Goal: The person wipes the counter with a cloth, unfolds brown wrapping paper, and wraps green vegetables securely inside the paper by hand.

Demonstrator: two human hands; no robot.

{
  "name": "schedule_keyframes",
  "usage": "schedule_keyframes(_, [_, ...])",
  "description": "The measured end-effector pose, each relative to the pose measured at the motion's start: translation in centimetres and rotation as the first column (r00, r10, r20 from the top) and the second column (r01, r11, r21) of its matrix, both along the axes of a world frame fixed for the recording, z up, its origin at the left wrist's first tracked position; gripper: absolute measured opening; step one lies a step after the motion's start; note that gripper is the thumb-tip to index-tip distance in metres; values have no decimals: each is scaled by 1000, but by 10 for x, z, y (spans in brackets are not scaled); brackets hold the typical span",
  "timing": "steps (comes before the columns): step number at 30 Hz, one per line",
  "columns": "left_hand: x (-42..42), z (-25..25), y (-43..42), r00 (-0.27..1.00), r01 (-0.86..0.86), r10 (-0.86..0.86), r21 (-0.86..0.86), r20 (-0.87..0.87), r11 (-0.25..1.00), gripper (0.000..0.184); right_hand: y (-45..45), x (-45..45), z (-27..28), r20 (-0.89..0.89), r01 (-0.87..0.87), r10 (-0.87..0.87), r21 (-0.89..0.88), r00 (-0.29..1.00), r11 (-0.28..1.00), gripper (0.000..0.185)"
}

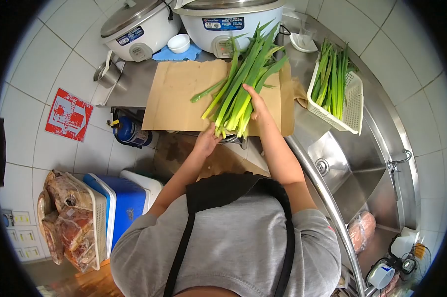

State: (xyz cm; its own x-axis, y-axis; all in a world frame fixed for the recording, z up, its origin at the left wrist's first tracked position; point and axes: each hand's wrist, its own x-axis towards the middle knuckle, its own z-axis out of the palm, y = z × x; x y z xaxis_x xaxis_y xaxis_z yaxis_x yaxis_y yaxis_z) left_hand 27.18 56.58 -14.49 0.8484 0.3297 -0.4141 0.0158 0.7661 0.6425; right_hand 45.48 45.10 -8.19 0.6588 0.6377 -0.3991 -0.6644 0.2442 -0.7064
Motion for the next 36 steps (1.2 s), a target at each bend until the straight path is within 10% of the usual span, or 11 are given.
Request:
schedule_keyframes(6, [-32,23,-4,989,139,-128,158,-80,977,32,-16,-24,3,94,18,-2,-167,996,986,60])
schedule_keyframes(10, [-35,25,7,967,236,-216,157,-135,959,31,7,-21,-27,549,460,-249,-286,798,841,64])
schedule_keyframes(15, [-26,39,9,982,111,-110,-2,-156,994,30,-17,-9,-5,680,337,229,-592,696,732,67])
schedule_keyframes(20, [-29,57,-12,995,-66,46,-260,-86,963,39,-58,6,29,628,166,327,-597,706,785,75])
schedule_keyframes(22, [-31,63,-25,995,-95,82,-293,-56,951,48,-73,6,53,597,246,441,-739,670,627,79])
schedule_keyframes(26, [-25,72,-38,994,-112,107,-197,-38,974,48,-123,50,49,837,527,94,-422,539,738,57])
schedule_keyframes(28, [-21,74,-44,994,-112,110,-134,-23,985,46,-169,104,30,932,752,11,-300,363,587,50])
schedule_keyframes(30, [-17,66,-46,992,-125,125,-87,-17,988,44,-228,149,23,916,840,180,-401,359,365,55])
schedule_keyframes(31, [-17,58,-44,988,-147,143,-91,-54,985,44,-246,153,31,793,788,234,-600,563,138,69])
schedule_keyframes(34, [-14,60,-51,979,-185,181,-39,-97,982,47,-293,203,-13,552,551,227,-831,803,70,93])
schedule_keyframes(36, [-12,61,-53,980,-185,183,-19,-83,983,48,-296,209,-19,569,515,106,-797,816,315,95])
